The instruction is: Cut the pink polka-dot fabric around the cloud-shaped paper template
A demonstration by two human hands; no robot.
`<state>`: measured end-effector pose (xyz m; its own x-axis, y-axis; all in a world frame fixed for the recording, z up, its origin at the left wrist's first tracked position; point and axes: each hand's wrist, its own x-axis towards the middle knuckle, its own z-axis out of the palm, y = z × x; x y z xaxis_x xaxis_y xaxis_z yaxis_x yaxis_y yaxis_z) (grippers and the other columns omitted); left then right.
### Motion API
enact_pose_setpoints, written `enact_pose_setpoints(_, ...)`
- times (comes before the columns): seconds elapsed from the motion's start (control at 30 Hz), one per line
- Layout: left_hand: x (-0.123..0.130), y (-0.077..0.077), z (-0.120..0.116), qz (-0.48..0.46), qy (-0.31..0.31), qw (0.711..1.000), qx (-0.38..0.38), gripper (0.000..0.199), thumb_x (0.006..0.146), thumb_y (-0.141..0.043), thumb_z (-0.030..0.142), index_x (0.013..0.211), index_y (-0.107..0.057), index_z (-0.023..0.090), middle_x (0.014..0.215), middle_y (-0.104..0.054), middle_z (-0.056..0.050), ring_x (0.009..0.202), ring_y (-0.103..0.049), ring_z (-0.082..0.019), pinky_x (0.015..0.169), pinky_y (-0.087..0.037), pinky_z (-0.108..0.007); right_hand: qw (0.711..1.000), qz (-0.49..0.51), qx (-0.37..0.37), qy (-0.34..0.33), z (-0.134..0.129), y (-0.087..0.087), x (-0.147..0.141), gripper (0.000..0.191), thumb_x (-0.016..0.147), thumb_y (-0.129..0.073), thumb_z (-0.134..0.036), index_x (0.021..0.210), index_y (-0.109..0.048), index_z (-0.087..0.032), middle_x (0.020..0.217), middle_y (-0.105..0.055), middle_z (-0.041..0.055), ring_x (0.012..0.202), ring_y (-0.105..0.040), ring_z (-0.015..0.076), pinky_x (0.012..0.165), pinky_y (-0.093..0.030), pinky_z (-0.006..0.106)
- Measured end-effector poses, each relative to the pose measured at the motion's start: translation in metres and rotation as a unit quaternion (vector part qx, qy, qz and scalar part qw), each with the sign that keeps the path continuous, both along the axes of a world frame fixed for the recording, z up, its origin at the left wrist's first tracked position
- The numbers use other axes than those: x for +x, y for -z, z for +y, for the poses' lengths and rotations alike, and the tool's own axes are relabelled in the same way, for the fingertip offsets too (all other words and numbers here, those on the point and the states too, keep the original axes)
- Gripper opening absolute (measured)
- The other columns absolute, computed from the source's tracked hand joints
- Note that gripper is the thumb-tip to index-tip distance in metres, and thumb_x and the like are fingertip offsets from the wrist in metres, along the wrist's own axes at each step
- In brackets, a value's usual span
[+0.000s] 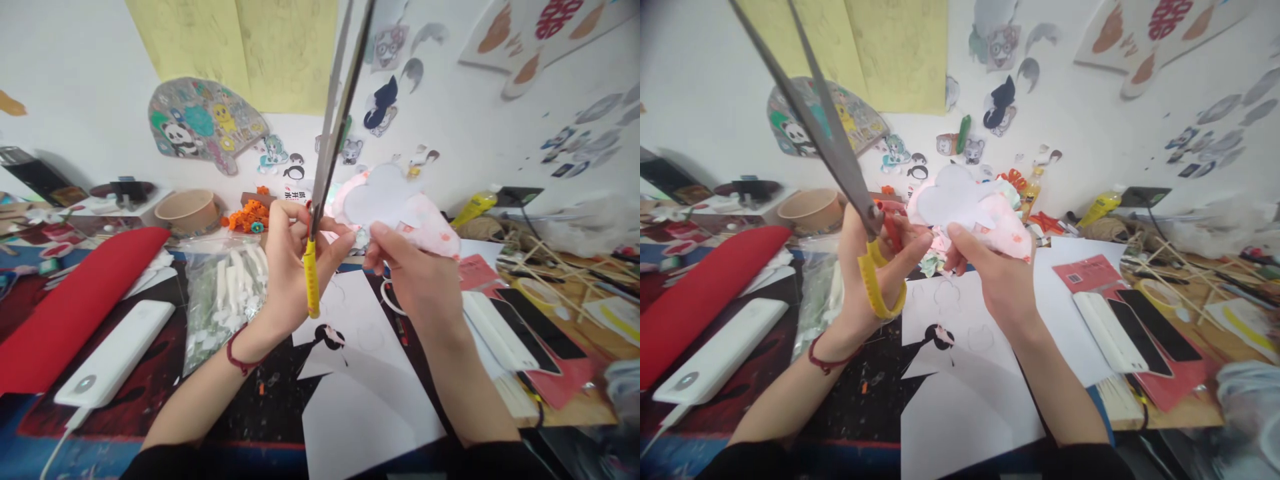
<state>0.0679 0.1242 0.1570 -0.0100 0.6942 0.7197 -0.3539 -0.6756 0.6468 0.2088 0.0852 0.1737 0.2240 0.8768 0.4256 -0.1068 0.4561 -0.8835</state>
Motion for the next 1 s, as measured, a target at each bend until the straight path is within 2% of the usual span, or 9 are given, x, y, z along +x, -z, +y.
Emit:
enact_pose_setpoints(0.07, 0.001, -0.001, -0.001, -0.006, -0.006, 1.000, 0.012, 0.049, 0.073, -0.091, 0.023, 0.093, -0.046, 0.023, 0.092, -0.061, 0.002, 0.066, -0.059, -0.006, 0.055, -0.050, -0.022, 1.000, -0.001, -0.011, -0.010, -0.001, 0.000, -0.001, 0.023, 0.085, -0.078, -0.031, 0.068, -0.068, -0.018, 0.060, -0.064, -0.0032, 0.052, -0.061, 0.0095, 0.046, -0.048, 0.022)
enact_pose_setpoints(0.17, 0.001, -0.002, -0.002, -0.001, -0.027, 0.999, 0.033, 0.047, 0.074, -0.090, 0.024, 0.092, -0.046, 0.023, 0.081, -0.056, 0.004, 0.059, -0.052, -0.005, 0.051, -0.045, -0.021, 1.000, -0.007, -0.018, -0.023, -0.003, 0.000, -0.002, 0.024, 0.086, -0.077, -0.031, 0.068, -0.068, -0.018, 0.060, -0.063, -0.0027, 0.053, -0.061, 0.0098, 0.046, -0.048, 0.022)
enact_pose_setpoints(0.23, 0.000, -0.003, -0.002, 0.007, -0.042, 0.998, 0.042, 0.044, 0.077, -0.088, 0.024, 0.091, -0.046, 0.023, 0.077, -0.054, 0.005, 0.061, -0.053, -0.007, 0.052, -0.045, -0.022, 0.999, -0.012, -0.015, -0.029, -0.004, -0.001, -0.002, 0.025, 0.086, -0.077, -0.030, 0.067, -0.068, -0.018, 0.060, -0.064, -0.0023, 0.053, -0.061, 0.0100, 0.047, -0.048, 0.022)
enact_pose_setpoints(0.33, -0.002, -0.004, -0.001, 0.023, -0.055, 0.997, 0.049, 0.043, 0.077, -0.087, 0.025, 0.093, -0.046, 0.024, 0.082, -0.056, 0.003, 0.069, -0.058, -0.010, 0.055, -0.047, -0.024, 0.999, -0.018, -0.012, -0.028, -0.005, -0.001, -0.002, 0.026, 0.087, -0.077, -0.030, 0.066, -0.068, -0.018, 0.059, -0.063, -0.0022, 0.053, -0.061, 0.0102, 0.046, -0.048, 0.022)
enact_pose_setpoints(0.47, -0.003, -0.004, 0.003, 0.044, -0.064, 0.996, 0.038, 0.043, 0.077, -0.086, 0.027, 0.092, -0.046, 0.023, 0.080, -0.055, 0.003, 0.065, -0.057, -0.009, 0.054, -0.047, -0.023, 1.000, -0.014, -0.017, -0.017, -0.005, -0.003, -0.002, 0.024, 0.085, -0.078, -0.030, 0.067, -0.068, -0.019, 0.059, -0.063, -0.0027, 0.051, -0.060, 0.0100, 0.045, -0.048, 0.023)
enact_pose_setpoints(0.57, -0.003, -0.003, 0.007, 0.042, -0.043, 0.998, 0.018, 0.047, 0.074, -0.089, 0.031, 0.091, -0.046, 0.023, 0.082, -0.057, 0.003, 0.060, -0.057, -0.008, 0.050, -0.045, -0.022, 1.000, -0.012, -0.016, -0.010, -0.004, -0.003, 0.000, 0.023, 0.085, -0.077, -0.029, 0.067, -0.067, -0.019, 0.058, -0.063, -0.0030, 0.050, -0.060, 0.0098, 0.045, -0.048, 0.022)
enact_pose_setpoints(0.73, -0.002, -0.001, 0.009, 0.034, 0.006, 0.999, -0.014, 0.042, 0.080, -0.084, 0.029, 0.093, -0.045, 0.024, 0.078, -0.061, 0.004, 0.051, -0.054, -0.006, 0.044, -0.041, -0.022, 1.000, -0.001, -0.023, -0.015, -0.004, -0.005, 0.002, 0.020, 0.085, -0.077, -0.029, 0.071, -0.066, -0.020, 0.059, -0.063, -0.0040, 0.050, -0.060, 0.0094, 0.045, -0.047, 0.022)
enact_pose_setpoints(0.87, -0.003, -0.003, 0.011, 0.021, 0.010, 1.000, -0.006, 0.046, 0.076, -0.086, 0.026, 0.090, -0.042, 0.023, 0.082, -0.062, 0.002, 0.054, -0.056, -0.007, 0.045, -0.042, -0.021, 0.999, 0.014, -0.024, -0.036, -0.004, -0.005, 0.003, 0.023, 0.086, -0.076, -0.026, 0.067, -0.066, -0.019, 0.058, -0.063, -0.0042, 0.049, -0.060, 0.0085, 0.045, -0.046, 0.021)
enact_pose_setpoints(1.0, -0.007, -0.006, 0.013, 0.034, 0.034, 0.998, -0.038, 0.049, 0.073, -0.087, 0.022, 0.088, -0.040, 0.023, 0.091, -0.063, 0.000, 0.060, -0.058, -0.007, 0.053, -0.049, -0.022, 0.999, 0.022, -0.022, -0.034, -0.003, -0.005, 0.005, 0.025, 0.087, -0.075, -0.025, 0.064, -0.067, -0.019, 0.057, -0.063, -0.0038, 0.050, -0.060, 0.0081, 0.046, -0.046, 0.020)
